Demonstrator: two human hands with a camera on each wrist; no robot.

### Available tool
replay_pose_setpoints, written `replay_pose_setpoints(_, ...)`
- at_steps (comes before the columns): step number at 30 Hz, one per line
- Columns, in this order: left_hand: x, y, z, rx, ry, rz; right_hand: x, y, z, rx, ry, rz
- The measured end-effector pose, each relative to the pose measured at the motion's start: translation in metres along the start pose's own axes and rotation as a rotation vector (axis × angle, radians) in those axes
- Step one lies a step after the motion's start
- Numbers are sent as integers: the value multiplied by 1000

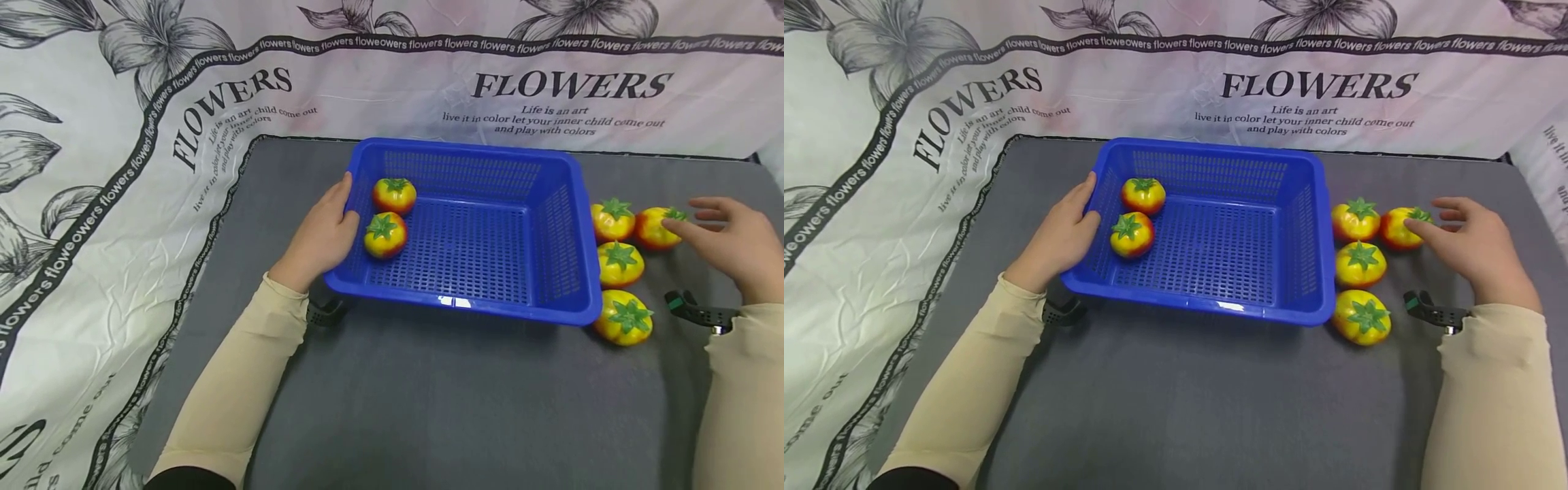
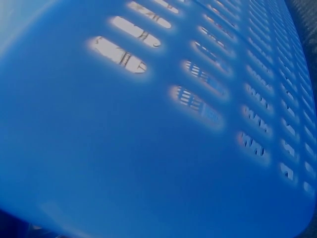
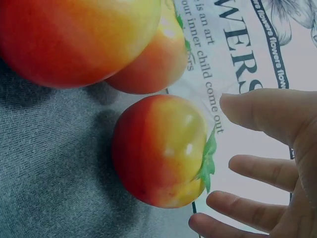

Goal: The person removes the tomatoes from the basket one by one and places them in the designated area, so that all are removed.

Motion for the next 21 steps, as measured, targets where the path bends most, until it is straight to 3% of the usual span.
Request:
replay_pose_setpoints(8, -1, 0, 0, 0, 4, 3, -2, 9, -4, -3, -6, -20)
replay_pose_setpoints(21, -1, -1, 0, -7, -10, 21, -10, 33, 0, -84, -61, -4)
Point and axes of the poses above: each hand's wrist, its own z-axis towards the middle knuckle, its own x-axis out of the palm, y = z × x, the point moved 2 cm from there along z, towards the middle knuckle, and after that the axes turned 10 degrees about -y, right-handed, at the moved point
